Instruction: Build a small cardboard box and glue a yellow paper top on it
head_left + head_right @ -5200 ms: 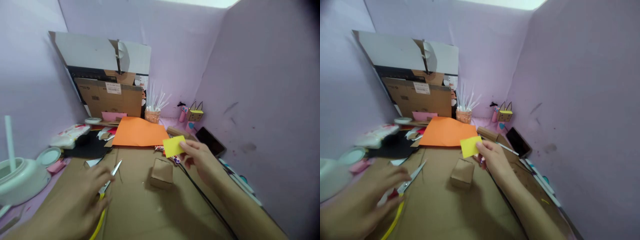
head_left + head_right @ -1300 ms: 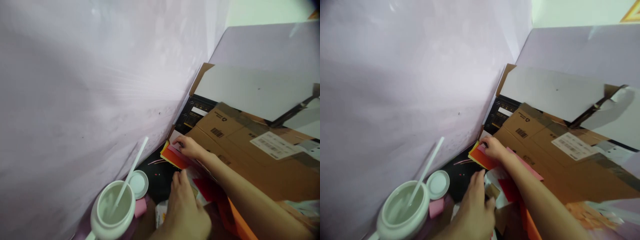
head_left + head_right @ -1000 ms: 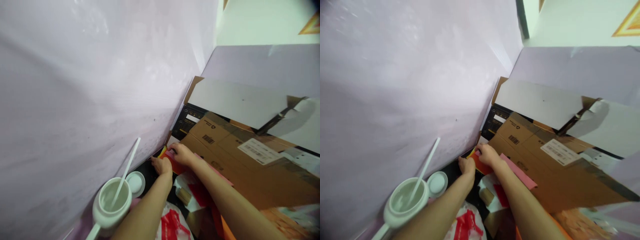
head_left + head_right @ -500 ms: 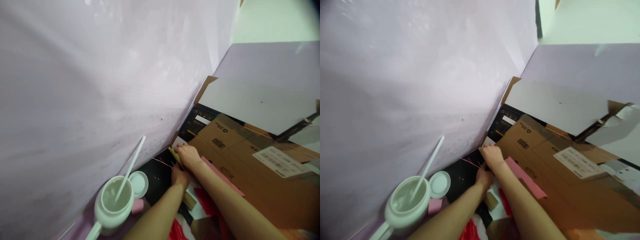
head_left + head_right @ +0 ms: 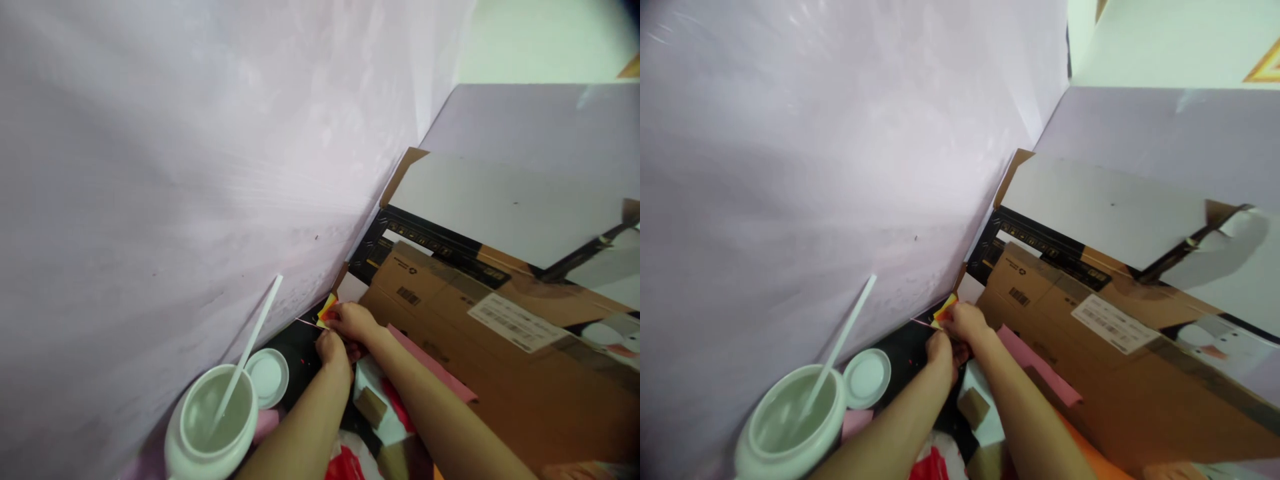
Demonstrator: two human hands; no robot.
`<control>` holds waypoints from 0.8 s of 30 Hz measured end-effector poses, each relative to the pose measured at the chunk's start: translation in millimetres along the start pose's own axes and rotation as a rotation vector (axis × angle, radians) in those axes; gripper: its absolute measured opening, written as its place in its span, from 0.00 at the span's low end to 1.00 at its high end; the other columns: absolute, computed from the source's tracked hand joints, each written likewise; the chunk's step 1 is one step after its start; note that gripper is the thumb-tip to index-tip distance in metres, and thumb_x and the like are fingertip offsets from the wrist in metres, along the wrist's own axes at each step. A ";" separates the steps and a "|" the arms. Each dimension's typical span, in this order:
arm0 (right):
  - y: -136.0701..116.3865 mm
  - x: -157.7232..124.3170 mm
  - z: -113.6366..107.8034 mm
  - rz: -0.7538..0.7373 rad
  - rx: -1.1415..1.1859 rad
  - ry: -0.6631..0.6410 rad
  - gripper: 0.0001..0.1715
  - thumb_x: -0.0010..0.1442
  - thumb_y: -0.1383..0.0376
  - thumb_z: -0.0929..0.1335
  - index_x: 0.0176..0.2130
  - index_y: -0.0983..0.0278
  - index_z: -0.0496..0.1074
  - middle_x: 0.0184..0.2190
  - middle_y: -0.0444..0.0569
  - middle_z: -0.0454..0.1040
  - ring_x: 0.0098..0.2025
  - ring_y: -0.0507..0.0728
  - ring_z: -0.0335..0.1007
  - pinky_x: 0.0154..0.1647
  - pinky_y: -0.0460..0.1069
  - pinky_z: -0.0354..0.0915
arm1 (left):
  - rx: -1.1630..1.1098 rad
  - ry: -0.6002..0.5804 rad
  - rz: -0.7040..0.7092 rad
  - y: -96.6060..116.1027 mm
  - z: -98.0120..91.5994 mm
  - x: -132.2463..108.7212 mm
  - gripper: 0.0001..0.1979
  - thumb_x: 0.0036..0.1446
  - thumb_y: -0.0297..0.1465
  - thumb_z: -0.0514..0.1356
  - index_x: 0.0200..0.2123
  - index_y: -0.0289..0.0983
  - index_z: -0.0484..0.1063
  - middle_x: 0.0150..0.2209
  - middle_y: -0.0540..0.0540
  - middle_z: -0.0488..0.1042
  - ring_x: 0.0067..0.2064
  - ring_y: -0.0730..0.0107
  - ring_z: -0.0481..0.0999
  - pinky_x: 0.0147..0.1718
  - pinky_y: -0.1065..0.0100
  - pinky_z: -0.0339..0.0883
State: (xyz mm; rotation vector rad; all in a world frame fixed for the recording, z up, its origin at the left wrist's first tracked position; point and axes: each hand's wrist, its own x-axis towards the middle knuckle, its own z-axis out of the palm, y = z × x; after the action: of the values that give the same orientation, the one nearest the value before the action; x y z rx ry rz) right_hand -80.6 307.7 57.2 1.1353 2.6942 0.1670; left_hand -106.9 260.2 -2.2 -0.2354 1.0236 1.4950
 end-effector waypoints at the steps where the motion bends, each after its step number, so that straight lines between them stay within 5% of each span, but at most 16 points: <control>1: -0.9 1.6 0.9 -0.003 0.008 -0.012 0.16 0.62 0.58 0.64 0.44 0.66 0.69 0.41 0.50 0.73 0.40 0.55 0.71 0.41 0.55 0.67 | -0.007 0.002 -0.005 0.4 0.2 -1.1 0.16 0.59 0.35 0.55 0.49 0.34 0.65 0.47 0.42 0.70 0.43 0.64 0.73 0.40 0.58 0.70; 10: 13.4 2.7 -9.5 0.041 0.052 0.039 0.15 0.62 0.62 0.64 0.48 0.64 0.67 0.47 0.51 0.69 0.44 0.56 0.69 0.44 0.55 0.68 | -0.031 0.039 -0.008 3.6 0.2 -2.4 0.16 0.59 0.35 0.56 0.49 0.35 0.65 0.47 0.42 0.69 0.43 0.64 0.72 0.40 0.57 0.70; 24: 40.0 -4.1 -19.2 0.053 0.087 0.090 0.13 0.62 0.61 0.64 0.43 0.66 0.70 0.42 0.49 0.72 0.40 0.55 0.70 0.41 0.54 0.68 | -0.018 0.047 0.084 1.8 -1.9 -5.6 0.15 0.60 0.35 0.55 0.48 0.34 0.65 0.43 0.44 0.71 0.38 0.68 0.74 0.35 0.62 0.71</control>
State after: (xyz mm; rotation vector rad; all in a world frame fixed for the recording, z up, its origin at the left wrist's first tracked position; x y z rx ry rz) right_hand -54.7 332.1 84.0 1.2540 2.7760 0.1134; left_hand -108.0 255.3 1.2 -0.2441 1.0688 1.5814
